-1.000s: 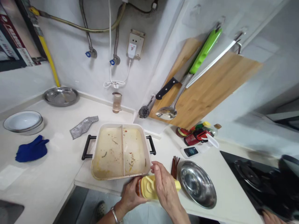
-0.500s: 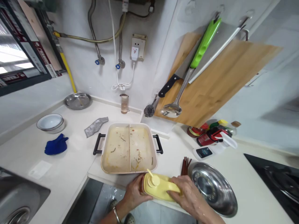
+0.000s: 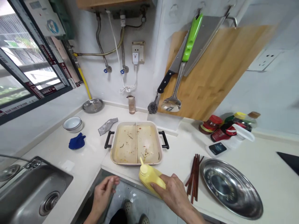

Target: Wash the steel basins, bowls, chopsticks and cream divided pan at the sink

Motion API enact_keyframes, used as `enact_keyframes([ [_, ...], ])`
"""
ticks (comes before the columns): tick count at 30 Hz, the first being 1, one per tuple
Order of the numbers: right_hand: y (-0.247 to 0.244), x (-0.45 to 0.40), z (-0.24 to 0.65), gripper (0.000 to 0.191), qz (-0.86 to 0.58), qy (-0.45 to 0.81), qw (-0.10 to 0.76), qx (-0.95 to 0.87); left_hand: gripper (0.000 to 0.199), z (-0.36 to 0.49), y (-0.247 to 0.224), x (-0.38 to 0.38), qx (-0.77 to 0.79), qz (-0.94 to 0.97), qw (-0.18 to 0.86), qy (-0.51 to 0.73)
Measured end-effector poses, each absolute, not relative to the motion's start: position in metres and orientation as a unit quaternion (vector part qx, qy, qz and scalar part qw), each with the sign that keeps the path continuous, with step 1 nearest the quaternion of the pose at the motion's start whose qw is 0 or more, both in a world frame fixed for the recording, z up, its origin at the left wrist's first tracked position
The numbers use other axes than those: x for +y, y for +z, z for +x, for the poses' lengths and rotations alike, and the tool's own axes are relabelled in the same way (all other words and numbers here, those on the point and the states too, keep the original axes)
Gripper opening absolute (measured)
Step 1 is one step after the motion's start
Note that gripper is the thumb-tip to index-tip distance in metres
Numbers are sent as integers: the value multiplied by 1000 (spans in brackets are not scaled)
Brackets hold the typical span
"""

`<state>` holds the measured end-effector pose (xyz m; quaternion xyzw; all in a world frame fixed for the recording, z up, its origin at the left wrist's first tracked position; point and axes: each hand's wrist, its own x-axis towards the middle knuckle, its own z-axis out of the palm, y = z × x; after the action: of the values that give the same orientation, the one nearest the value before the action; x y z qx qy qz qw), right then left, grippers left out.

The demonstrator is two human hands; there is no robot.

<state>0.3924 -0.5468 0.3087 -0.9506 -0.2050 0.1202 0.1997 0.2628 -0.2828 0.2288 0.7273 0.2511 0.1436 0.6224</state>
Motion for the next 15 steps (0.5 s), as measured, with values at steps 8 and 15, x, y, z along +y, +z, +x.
enact_keyframes([
  [8, 316, -487, 360, 28, -970, 96, 151, -162, 38, 289, 285, -233, 192, 745, 574, 279],
  [15, 300, -474, 348, 51, -954, 81, 263, -117, 30, 334, 357, -267, -198, 816, 420, 344],
])
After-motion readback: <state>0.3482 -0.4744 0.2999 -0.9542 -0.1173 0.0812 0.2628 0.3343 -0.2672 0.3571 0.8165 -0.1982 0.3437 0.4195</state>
